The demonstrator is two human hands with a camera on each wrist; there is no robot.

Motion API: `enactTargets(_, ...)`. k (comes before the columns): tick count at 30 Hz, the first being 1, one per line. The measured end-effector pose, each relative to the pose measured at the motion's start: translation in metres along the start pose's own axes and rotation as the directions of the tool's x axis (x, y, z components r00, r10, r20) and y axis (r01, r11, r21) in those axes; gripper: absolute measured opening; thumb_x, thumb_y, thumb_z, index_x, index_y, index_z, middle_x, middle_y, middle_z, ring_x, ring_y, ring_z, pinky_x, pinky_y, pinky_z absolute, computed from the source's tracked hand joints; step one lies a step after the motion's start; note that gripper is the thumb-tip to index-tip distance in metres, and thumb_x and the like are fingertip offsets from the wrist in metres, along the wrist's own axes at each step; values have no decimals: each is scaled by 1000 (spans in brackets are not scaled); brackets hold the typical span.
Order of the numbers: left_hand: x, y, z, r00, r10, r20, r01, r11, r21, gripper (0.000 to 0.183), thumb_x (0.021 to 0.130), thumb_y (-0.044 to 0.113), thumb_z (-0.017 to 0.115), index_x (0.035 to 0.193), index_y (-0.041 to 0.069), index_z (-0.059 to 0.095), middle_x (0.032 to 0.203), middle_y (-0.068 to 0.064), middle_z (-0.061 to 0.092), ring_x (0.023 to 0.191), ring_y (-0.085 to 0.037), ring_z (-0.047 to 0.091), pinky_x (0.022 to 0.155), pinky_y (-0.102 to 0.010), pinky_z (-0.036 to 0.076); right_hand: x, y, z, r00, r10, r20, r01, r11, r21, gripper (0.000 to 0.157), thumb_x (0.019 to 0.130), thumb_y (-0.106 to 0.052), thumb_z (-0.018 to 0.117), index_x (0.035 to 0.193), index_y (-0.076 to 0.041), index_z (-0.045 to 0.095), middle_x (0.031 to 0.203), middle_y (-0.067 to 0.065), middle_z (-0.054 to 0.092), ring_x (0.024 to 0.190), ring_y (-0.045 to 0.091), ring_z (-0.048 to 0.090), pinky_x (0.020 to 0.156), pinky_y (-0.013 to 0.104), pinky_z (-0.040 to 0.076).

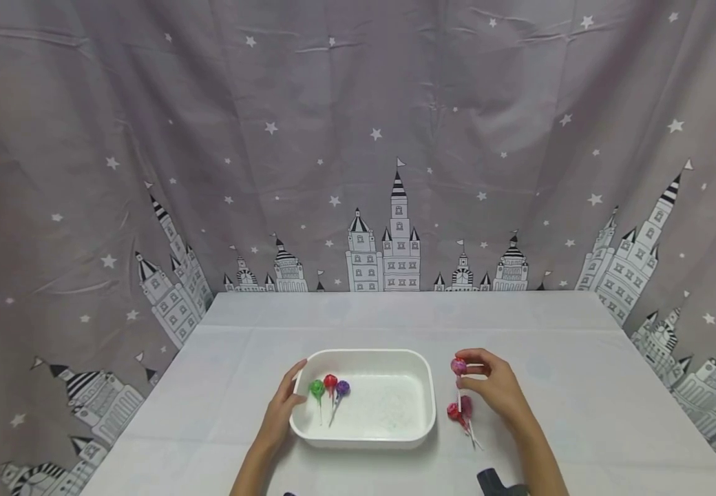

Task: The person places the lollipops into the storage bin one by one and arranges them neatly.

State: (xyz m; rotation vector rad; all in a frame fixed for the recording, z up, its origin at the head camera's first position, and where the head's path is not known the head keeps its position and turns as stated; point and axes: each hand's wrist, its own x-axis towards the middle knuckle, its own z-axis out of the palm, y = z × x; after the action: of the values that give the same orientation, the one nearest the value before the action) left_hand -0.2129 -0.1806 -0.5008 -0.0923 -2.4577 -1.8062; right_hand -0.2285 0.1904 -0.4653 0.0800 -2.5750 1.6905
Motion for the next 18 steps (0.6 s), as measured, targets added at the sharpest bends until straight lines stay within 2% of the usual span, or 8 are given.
enactTargets(9,0,0,0,1000,-5,-8,5,1000,6,60,82,3,46,141,15,38,137,-26,39,126,-43,35,99,-61,27,15,-20,25,1000,11,1,-11,999,43,42,76,-5,71,116,-4,58,112,14,60,105,30,56,88,46,46)
enactTargets(18,1,-1,0,1000,1,1,-1,1000,3,60,83,4,45,141,15,37,136,-27,40,125,-44,37,96,-59,33,25,-27,54,1000,15,23,-17,997,77,42,73,-7,73,114,-7,60,110,10,60,99,25,59,81,38,51)
